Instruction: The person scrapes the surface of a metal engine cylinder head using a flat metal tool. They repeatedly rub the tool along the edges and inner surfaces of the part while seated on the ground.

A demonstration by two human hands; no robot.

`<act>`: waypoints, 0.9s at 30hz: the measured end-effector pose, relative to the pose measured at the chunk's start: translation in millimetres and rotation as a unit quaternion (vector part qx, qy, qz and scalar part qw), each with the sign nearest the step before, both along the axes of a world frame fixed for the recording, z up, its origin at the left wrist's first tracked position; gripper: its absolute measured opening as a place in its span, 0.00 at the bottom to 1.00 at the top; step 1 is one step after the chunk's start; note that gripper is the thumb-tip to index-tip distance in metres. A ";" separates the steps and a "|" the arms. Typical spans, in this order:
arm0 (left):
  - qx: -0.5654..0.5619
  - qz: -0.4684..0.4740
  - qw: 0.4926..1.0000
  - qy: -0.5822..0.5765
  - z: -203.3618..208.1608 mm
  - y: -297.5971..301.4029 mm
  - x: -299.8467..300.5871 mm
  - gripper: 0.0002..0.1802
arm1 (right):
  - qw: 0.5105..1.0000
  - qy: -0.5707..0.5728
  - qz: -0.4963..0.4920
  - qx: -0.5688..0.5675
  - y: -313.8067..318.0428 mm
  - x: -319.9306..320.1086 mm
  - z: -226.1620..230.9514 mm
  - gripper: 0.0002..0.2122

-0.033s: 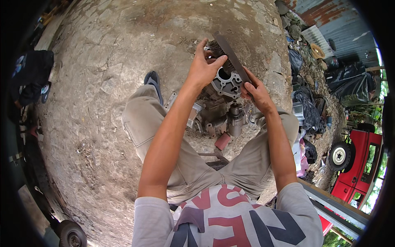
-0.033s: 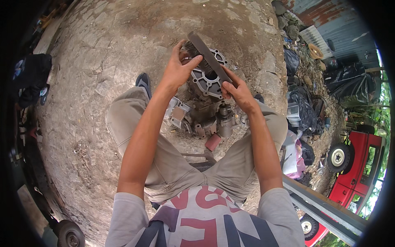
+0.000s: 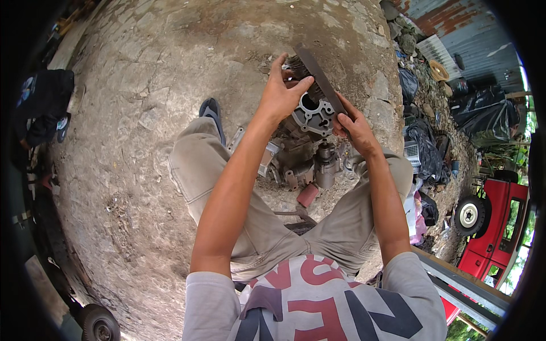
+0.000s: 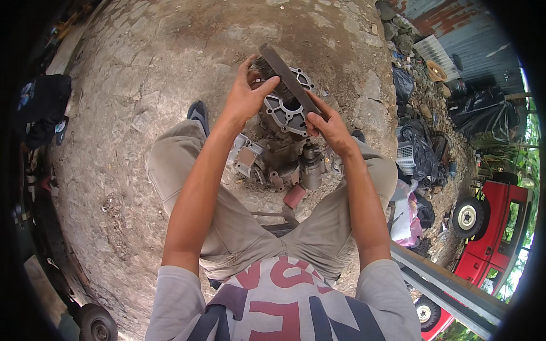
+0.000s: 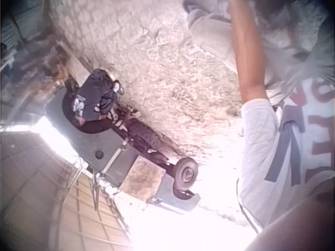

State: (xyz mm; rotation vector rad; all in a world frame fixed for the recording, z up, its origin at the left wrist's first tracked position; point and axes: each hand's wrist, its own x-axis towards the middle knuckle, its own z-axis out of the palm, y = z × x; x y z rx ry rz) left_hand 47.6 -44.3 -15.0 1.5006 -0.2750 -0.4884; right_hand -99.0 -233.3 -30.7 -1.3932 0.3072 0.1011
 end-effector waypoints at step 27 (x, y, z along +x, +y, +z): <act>0.033 -0.012 0.999 -0.003 10.5 1.4 4.9 0.40 | 0.998 -0.015 -0.005 -0.062 -0.9 8.0 0.7 0.33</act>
